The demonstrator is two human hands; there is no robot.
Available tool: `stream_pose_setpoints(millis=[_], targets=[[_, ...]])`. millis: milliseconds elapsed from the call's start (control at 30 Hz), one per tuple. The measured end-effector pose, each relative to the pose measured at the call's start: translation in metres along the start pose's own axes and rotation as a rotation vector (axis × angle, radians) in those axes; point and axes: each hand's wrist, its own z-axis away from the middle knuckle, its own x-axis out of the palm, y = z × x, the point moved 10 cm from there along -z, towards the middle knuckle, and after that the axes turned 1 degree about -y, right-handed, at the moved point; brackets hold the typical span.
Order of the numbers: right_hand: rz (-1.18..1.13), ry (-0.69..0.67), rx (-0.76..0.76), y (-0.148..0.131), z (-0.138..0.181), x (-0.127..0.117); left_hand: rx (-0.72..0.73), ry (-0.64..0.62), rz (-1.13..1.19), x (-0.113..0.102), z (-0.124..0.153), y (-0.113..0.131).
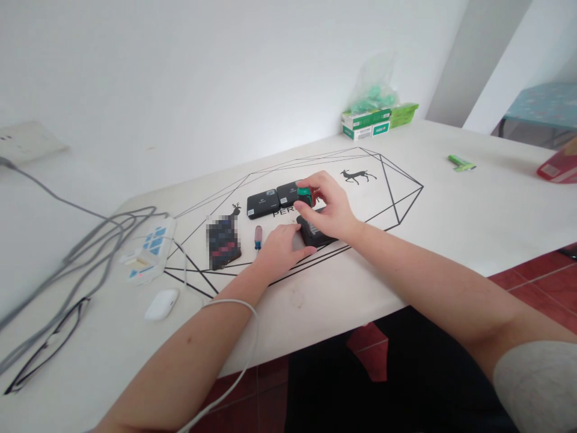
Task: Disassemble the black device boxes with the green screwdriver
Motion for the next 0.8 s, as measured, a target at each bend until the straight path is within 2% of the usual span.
stream_pose_setpoints(millis=[200, 367, 600, 800], targets=[[-0.074, -0.026, 0.016, 0.006, -0.001, 0.004, 0.003, 0.004, 0.019, -0.001, 0.000, -0.002], [-0.105, -0.009, 0.089, 0.009, -0.001, 0.001, -0.001, 0.009, -0.006, -0.001, 0.001, -0.001], [-0.273, -0.069, 0.229, 0.020, 0.002, 0.008, 0.003, 0.014, -0.032, -0.001, 0.002, 0.000], [-0.068, -0.045, 0.130, 0.015, 0.001, 0.008, 0.005, 0.002, -0.011, -0.004, 0.002, 0.004]])
